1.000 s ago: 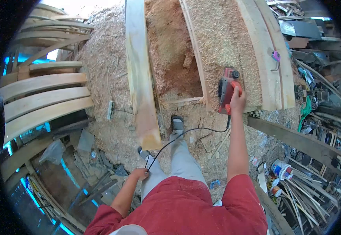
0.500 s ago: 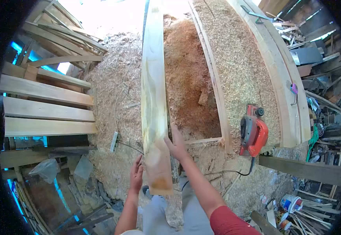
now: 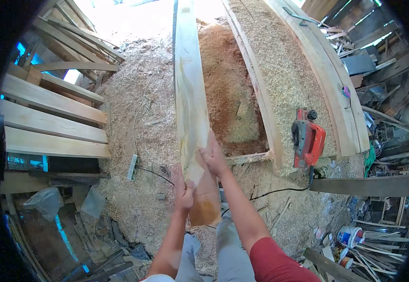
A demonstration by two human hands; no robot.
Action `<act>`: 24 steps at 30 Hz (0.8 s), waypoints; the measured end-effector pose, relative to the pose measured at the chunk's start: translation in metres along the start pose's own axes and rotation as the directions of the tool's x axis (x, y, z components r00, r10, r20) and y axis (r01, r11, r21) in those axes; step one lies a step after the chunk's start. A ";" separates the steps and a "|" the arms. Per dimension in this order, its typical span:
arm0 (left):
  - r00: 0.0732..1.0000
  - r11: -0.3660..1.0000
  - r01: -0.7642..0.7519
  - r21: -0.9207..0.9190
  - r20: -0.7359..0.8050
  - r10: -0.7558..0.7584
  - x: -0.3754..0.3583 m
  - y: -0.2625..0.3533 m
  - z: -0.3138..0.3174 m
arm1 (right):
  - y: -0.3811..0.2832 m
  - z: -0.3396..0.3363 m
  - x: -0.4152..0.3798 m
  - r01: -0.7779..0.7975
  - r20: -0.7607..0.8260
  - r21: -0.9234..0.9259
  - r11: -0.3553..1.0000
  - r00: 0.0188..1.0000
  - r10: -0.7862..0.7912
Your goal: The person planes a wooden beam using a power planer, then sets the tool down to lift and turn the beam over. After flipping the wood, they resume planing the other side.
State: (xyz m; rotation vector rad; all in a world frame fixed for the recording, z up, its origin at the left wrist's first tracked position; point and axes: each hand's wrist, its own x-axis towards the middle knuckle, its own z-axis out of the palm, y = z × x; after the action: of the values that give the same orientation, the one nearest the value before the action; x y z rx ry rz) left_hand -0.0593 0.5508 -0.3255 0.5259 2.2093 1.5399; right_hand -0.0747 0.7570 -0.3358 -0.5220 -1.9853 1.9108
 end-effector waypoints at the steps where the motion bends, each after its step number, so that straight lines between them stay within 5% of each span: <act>1: 1.000 1.000 -0.003 -0.005 -0.003 0.003 -0.003 0.002 0.004 | -0.003 -0.004 -0.001 -0.012 0.001 -0.030 0.999 1.000 0.012; 24: 0.997 0.986 0.078 -0.145 -0.014 -0.081 -0.003 0.025 0.027 | 0.000 -0.036 0.005 -0.077 0.007 -0.240 0.968 0.997 0.081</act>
State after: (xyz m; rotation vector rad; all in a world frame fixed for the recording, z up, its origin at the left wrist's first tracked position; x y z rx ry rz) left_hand -0.0406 0.5787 -0.3097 0.3753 2.0860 1.6542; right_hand -0.0616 0.7905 -0.3342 -0.6593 -2.2526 1.7329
